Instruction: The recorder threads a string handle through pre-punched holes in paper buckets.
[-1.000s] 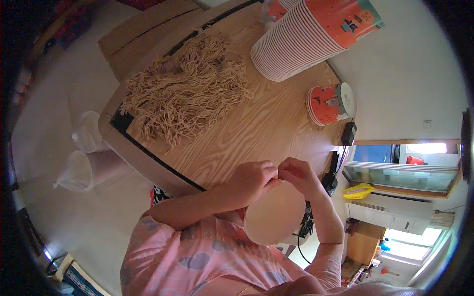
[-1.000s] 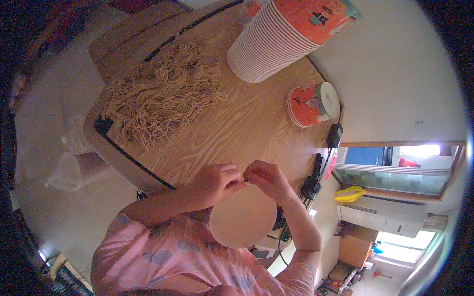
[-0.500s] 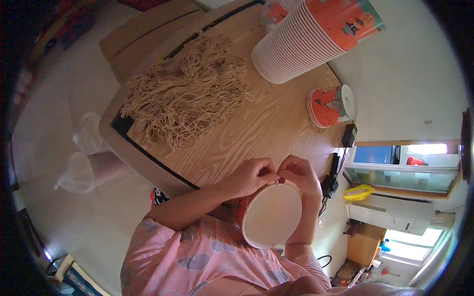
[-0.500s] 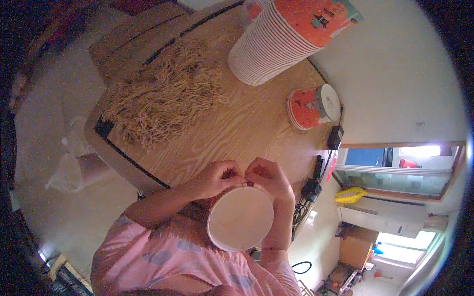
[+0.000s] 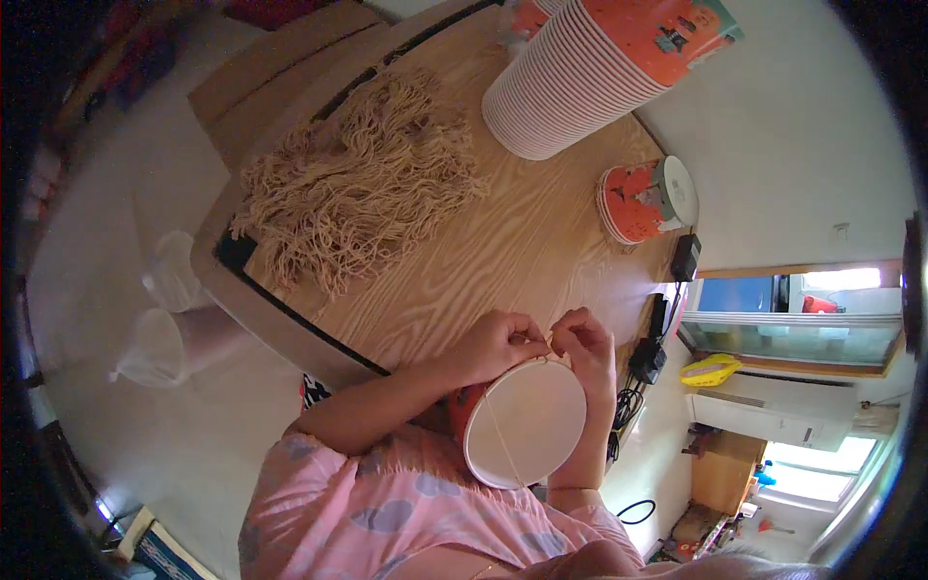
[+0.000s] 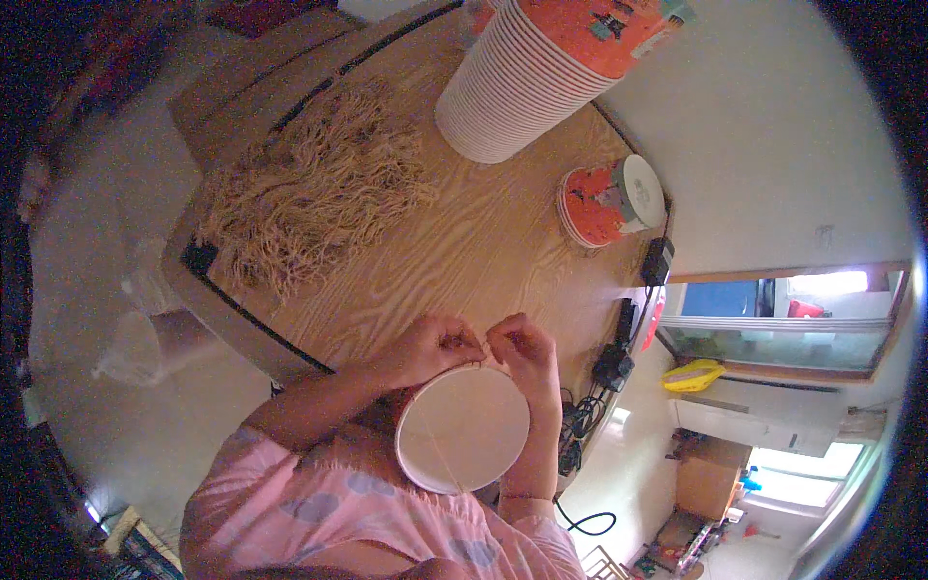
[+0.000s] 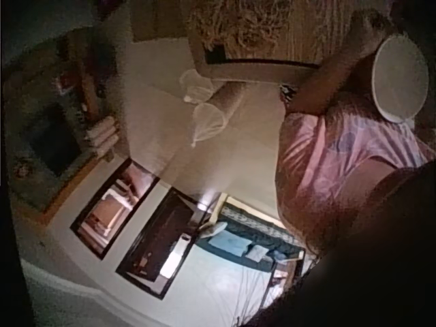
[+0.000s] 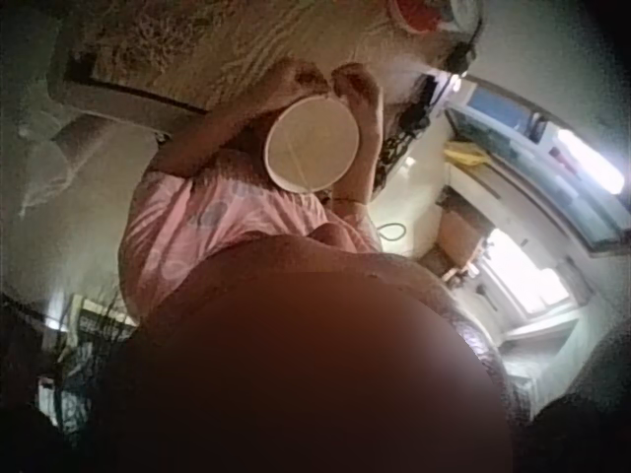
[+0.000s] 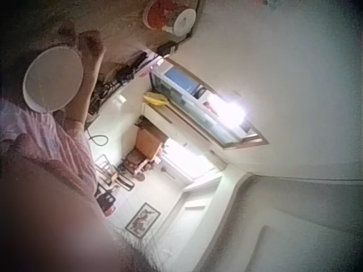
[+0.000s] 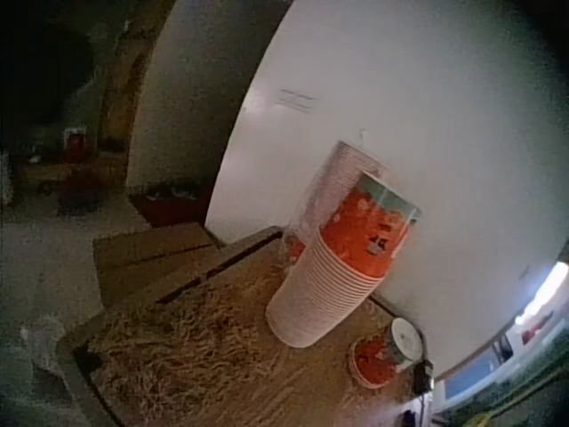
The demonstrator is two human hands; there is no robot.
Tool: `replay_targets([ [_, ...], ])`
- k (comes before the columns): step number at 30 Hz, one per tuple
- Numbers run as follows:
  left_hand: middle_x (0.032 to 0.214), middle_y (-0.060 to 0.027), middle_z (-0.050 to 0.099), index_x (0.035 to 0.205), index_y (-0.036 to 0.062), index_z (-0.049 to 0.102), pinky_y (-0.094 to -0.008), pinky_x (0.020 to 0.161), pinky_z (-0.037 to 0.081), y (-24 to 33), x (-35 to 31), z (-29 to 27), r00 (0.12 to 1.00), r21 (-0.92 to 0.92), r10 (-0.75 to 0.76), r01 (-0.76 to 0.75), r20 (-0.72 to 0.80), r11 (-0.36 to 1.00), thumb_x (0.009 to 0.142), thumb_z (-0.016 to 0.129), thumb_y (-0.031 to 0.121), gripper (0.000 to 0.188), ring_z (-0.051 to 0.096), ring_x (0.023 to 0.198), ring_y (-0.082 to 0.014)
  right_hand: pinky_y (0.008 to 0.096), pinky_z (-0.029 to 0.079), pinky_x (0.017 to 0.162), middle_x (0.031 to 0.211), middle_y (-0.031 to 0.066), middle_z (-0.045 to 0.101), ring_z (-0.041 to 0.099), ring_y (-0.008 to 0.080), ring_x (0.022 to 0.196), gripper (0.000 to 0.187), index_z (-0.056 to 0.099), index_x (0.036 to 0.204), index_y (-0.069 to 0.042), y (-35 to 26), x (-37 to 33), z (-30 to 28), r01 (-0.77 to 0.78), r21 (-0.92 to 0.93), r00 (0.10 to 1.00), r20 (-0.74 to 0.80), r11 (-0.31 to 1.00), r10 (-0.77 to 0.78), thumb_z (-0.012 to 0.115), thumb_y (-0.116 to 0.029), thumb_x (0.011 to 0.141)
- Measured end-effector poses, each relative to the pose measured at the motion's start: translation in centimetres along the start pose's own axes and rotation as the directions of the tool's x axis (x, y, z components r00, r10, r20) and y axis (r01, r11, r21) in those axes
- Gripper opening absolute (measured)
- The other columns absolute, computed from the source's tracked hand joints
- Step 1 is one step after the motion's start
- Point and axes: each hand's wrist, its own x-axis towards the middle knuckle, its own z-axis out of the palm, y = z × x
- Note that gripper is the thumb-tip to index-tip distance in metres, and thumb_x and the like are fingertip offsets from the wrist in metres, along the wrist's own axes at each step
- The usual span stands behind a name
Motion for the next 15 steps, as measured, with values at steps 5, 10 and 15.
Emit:
replay_targets([
  [5,0.066,-0.0050,0.062,0.079,0.0015,0.063,-0.0243,0.056,0.044,0.0,-0.4,0.1,1.000,0.069,0.009,-0.008,-0.008,0.998,0.077,0.066,0.012,0.011,0.055,0.060,-0.0084,0.0217,0.036,0.053,0.065,0.0009,0.048,0.044,0.0085,0.057,0.017,0.050,0.071,-0.003,-0.5,0.4,0.2,0.062,0.091,0.987,-0.156,0.994,-0.047,0.053,-0.011,0.087],
  [10,0.064,-0.0045,0.061,0.078,0.0018,0.063,-0.0245,0.054,0.043,1.6,-0.6,0.0,1.000,0.230,0.003,0.001,-0.016,0.973,0.077,0.065,0.015,0.013,0.053,0.057,-0.0081,0.0226,0.031,0.051,0.060,-0.0014,0.043,0.040,0.0078,0.056,0.029,0.049,0.067,-0.003,-0.9,0.9,-0.5,-0.083,-0.078,0.995,-0.062,0.993,0.078,0.049,-0.021,0.090],
  [15,0.063,-0.0049,0.061,0.077,0.0013,0.063,-0.0246,0.053,0.042,0.9,-0.4,0.2,0.998,0.186,0.053,-0.047,-0.028,0.981,0.076,0.065,0.014,0.013,0.052,0.056,-0.0085,0.0233,0.030,0.054,0.060,-0.0029,0.041,0.038,0.0079,0.059,0.029,0.049,0.067,-0.002,-1.4,1.0,-0.6,-0.175,-0.369,0.963,0.126,0.913,0.236,0.051,-0.022,0.088],
])
